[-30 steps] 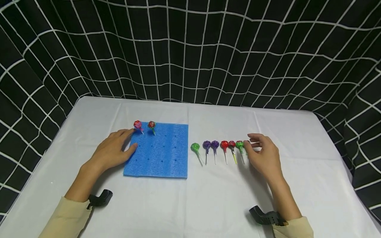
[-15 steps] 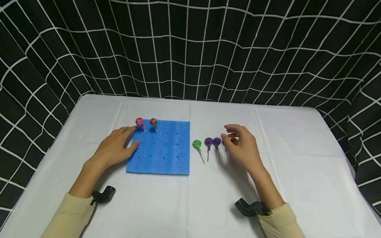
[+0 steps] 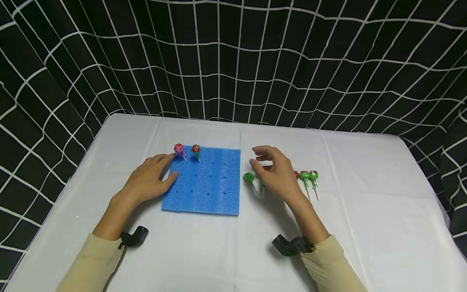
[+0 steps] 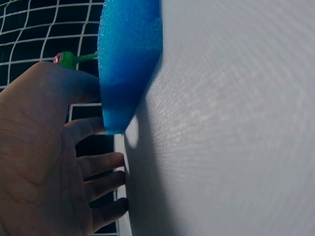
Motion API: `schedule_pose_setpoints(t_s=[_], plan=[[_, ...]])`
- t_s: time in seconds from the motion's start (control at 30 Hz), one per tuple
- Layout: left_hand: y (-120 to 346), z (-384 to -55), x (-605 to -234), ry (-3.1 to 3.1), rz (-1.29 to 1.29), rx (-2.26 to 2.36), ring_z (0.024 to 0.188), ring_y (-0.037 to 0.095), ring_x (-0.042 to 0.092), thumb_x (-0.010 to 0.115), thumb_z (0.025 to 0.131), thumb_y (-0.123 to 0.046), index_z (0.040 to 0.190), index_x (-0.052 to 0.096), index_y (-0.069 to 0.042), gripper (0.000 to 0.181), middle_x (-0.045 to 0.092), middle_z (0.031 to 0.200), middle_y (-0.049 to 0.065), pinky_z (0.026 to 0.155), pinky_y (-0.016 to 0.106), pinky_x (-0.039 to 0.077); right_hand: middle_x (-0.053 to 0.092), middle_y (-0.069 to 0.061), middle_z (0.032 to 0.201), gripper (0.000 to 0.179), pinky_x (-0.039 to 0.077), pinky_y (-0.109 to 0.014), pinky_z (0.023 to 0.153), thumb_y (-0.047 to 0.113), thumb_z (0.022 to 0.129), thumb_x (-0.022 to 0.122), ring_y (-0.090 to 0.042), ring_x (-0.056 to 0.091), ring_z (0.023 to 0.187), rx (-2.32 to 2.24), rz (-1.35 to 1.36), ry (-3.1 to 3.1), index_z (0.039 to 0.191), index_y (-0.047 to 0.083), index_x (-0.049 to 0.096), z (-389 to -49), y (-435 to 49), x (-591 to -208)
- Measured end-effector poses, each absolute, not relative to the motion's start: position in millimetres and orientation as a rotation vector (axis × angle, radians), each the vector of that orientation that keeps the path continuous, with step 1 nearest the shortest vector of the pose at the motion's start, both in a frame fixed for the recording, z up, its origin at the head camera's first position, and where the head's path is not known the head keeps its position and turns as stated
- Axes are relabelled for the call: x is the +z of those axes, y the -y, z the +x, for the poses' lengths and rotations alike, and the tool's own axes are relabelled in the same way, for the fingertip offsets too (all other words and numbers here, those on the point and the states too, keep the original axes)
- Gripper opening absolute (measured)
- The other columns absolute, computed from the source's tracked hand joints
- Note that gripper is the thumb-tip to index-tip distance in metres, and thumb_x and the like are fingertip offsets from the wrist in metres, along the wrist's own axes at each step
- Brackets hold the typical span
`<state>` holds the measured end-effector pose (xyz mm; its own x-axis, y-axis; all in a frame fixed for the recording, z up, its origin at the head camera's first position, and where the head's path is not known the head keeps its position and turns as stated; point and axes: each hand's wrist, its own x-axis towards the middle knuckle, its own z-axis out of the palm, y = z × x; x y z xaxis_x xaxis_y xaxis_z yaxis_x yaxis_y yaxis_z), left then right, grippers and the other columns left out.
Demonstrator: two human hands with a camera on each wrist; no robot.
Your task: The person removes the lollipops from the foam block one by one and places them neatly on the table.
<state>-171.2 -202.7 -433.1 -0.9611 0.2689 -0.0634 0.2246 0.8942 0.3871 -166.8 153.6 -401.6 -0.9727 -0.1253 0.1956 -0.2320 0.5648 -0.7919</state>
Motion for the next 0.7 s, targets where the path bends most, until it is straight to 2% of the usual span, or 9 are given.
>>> schedule_pose_setpoints(t_s=[0.43,0.7], plan=[[204,-171,-428,-2.975,0.391,0.577,0.153,0.046,0.042,0.054,0.105,-0.043,0.162,0.043,-0.01,0.066,0.046,0.164,0.021,0.121,0.068,0.038,0.066,-0.025,0.134,0.041,0.062,-0.049,0.101,0.007,0.098,0.071,-0.037,0.069,0.123,1.53,0.53,2.648,0.137,-0.002,0.063,-182,-94,-402],[203,-172,-431,-2.958,0.381,0.577,0.154,0.046,0.041,0.054,0.106,-0.045,0.162,0.042,-0.011,0.067,0.045,0.165,0.022,0.122,0.068,0.037,0.068,-0.023,0.133,0.042,0.06,-0.043,0.105,0.008,0.098,0.072,-0.034,0.069,0.126,1.582,0.53,2.646,0.138,-0.001,0.062,-194,-54,-411]])
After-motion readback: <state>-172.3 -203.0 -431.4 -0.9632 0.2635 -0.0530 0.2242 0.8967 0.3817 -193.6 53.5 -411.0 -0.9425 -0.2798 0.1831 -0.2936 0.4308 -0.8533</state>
